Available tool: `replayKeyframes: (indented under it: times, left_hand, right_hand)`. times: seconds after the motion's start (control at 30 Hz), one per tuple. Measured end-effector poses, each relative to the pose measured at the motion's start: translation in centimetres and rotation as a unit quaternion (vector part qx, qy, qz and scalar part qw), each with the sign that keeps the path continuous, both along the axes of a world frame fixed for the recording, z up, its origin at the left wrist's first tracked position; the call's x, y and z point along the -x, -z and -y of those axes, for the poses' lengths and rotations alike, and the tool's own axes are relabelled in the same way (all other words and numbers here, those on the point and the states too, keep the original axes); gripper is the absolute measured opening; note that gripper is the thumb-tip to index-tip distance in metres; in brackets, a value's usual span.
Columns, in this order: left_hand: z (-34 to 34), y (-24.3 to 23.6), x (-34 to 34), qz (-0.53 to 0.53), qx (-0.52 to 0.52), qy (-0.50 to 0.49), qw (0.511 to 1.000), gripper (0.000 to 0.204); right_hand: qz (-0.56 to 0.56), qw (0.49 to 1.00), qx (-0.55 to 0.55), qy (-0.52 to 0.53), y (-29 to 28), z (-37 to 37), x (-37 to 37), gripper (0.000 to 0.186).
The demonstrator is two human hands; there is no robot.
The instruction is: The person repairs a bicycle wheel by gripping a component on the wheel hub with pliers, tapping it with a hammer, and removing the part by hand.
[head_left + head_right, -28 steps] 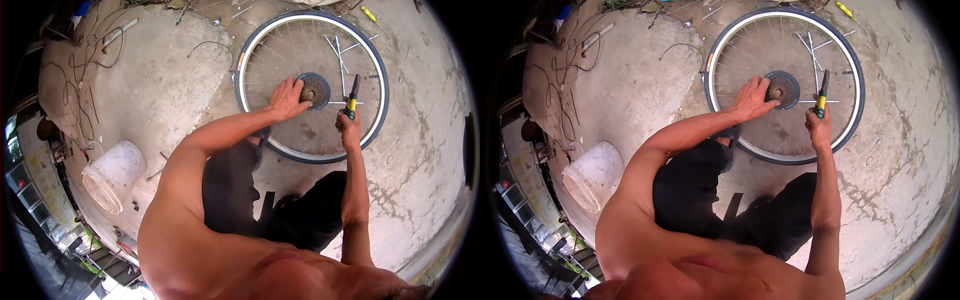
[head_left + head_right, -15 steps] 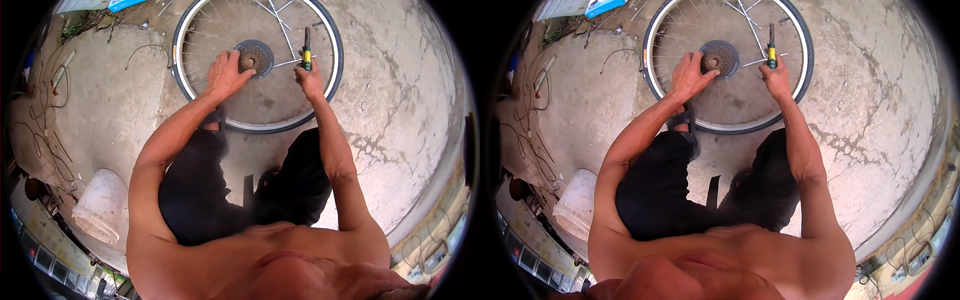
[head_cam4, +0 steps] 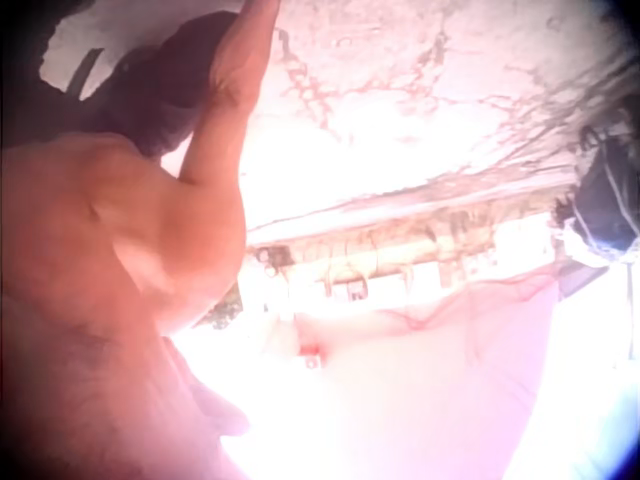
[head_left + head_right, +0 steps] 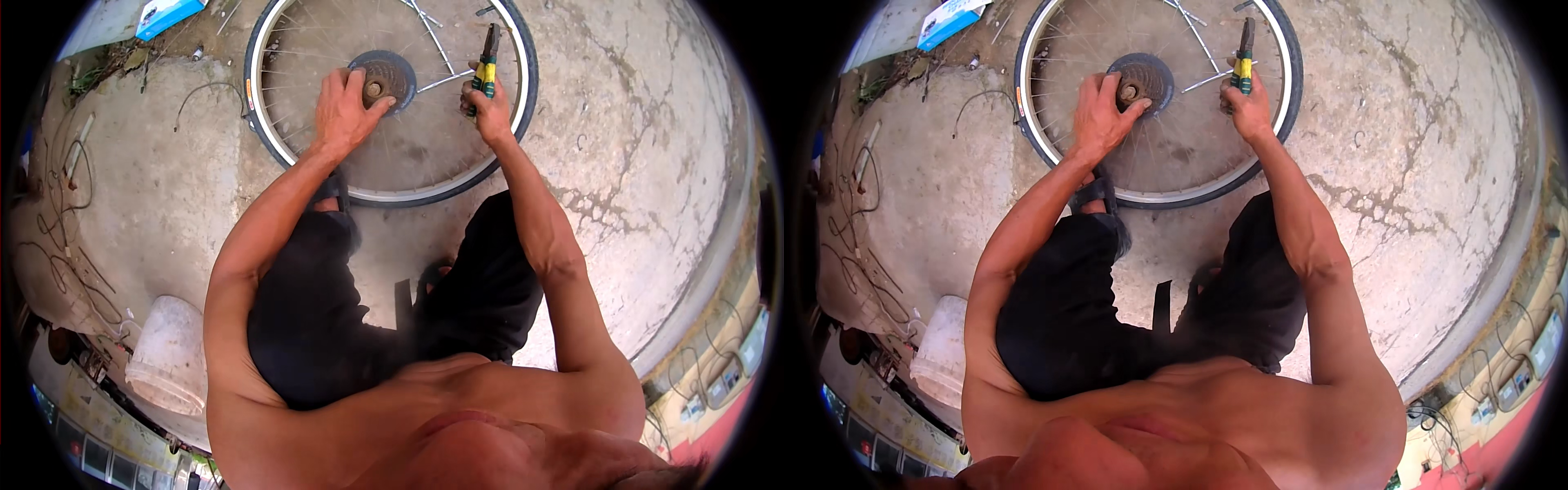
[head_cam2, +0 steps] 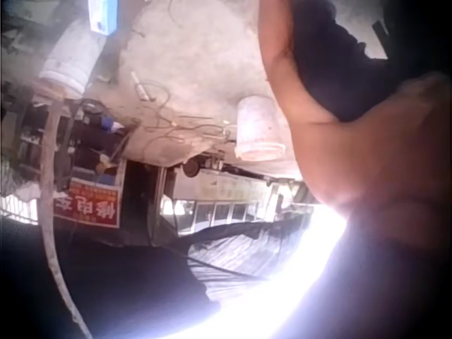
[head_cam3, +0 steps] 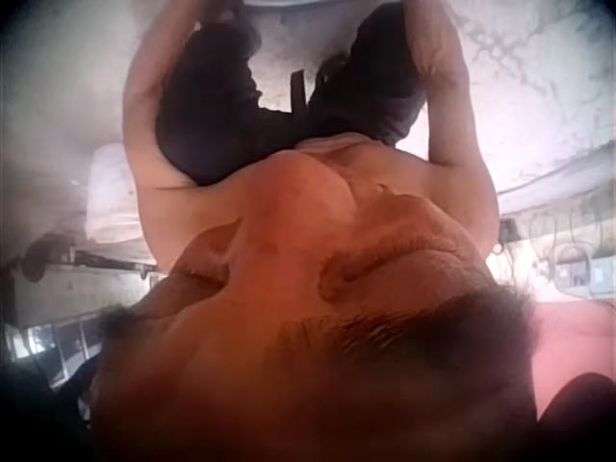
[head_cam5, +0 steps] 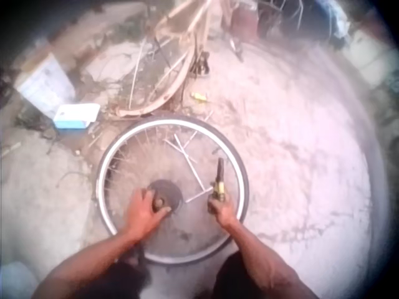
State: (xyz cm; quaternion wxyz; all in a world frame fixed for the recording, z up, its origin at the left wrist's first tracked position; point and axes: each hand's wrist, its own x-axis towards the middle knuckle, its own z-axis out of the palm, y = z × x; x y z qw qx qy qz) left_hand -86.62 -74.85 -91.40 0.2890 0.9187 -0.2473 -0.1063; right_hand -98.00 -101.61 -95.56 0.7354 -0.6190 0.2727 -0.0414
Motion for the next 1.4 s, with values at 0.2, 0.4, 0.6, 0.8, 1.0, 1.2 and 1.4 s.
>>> replayKeyframes:
  times: [0.2,0.4,0.6,0.8,1.0,1.2,1.4]
  left_hand:
    - [-1.1,1.8,0.0,0.068,0.053,0.028,0.996,0.069]
    - [-0.6,1.0,-0.3,0.073,0.011,0.033,0.997,0.071]
    - [-0.9,1.5,-1.4,0.113,0.065,0.080,0.988,0.072]
    - [0.8,-0.5,-0.5,0.018,-0.010,-0.006,1.000,0.071]
    - [1.1,-0.4,-0.3,0.002,-0.041,-0.065,0.997,0.072]
    - [1.2,-1.1,-0.1,0.004,-0.059,-0.053,0.997,0.075]
    - [0.4,1.1,-0.6,0.064,0.036,0.002,0.997,0.062]
  right_hand:
    - [0.002,1.000,-0.019,-0.013,-0.5,-0.3,-0.2,0.054]
    - [0.013,1.000,-0.012,-0.015,-0.1,0.2,0.0,0.054]
    - [0.013,0.999,-0.027,-0.015,-0.2,0.0,-0.1,0.053]
    - [0.008,1.000,-0.020,-0.015,-0.2,0.3,0.2,0.053]
    - [0.018,0.999,-0.027,-0.011,0.0,0.2,0.1,0.053]
    - [0.014,0.999,-0.036,-0.006,-0.5,0.0,0.1,0.053]
    - [0.010,0.999,-0.032,-0.006,-0.2,0.1,0.0,0.052]
